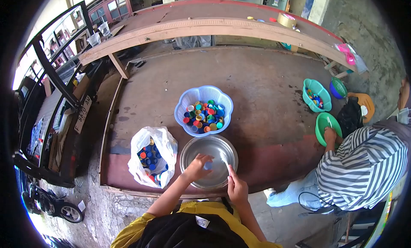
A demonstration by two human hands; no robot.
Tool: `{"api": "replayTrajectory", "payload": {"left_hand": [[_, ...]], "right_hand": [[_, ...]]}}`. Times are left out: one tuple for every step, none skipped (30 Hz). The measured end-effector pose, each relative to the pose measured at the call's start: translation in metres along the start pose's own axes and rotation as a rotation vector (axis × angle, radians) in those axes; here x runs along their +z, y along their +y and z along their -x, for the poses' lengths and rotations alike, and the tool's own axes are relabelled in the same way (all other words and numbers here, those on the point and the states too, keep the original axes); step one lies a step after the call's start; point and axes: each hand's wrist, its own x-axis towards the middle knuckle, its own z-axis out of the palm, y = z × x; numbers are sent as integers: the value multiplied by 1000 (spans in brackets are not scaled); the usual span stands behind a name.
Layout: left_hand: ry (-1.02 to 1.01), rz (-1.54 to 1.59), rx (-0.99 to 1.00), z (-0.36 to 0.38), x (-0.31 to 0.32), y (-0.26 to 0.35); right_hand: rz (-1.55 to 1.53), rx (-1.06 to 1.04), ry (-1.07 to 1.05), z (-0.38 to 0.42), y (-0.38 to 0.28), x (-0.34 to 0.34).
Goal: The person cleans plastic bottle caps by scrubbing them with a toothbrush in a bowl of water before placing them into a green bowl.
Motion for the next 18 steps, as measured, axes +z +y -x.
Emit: {"api": "replayTrajectory", "payload": {"left_hand": [[0, -26, 30, -5, 0, 1], [66, -28, 26, -6, 1, 4], [112, 55, -6, -10, -6, 19], [162, 139, -39, -16, -13, 34], [213, 222, -69, -20, -16, 41], [224, 227, -64, -20, -10, 35], [179, 173, -90, -17, -2, 27], [130, 120, -118, -10, 6, 17], [83, 67, -141, -7, 9, 18], [90, 101, -136, -5, 10, 19], [142, 167, -143, -6, 10, 20], [192, 235, -156, -6, 9, 27], [242, 305, -170, -5, 9, 31], [255, 371, -172, -2, 11, 29], [281, 396, -174, 0, 14, 28], [307, 420, -174, 4, 17, 27], [333, 442, -172, 8, 19, 27], [310, 460, -186, 11, 19, 27]], "right_hand": [[-2, -7, 7, -4, 0, -5], [-9, -3, 9, -4, 0, -7], [-18, -9, 7, -5, 3, -9], [-27, -16, 3, -6, 7, -11], [-35, -25, 0, -8, 10, -12], [-37, -30, -12, -10, 13, -13], [-36, -35, -23, -11, 14, -14], [-36, -37, -33, -10, 15, -15], [-35, -20, -61, -10, 17, -17], [-37, -6, -83, -10, 18, -17], [-40, 13, -107, -10, 18, -16], [-79, 11, -96, -11, 16, -15], [-86, -1, -121, -9, 17, -14], [-92, -15, -146, -7, 19, -13], [-97, -31, -170, -6, 21, -13], [-114, -77, -195, -5, 19, -13], [-106, -103, -223, -6, 19, -12], [-99, -129, -250, -6, 20, -11]]}}
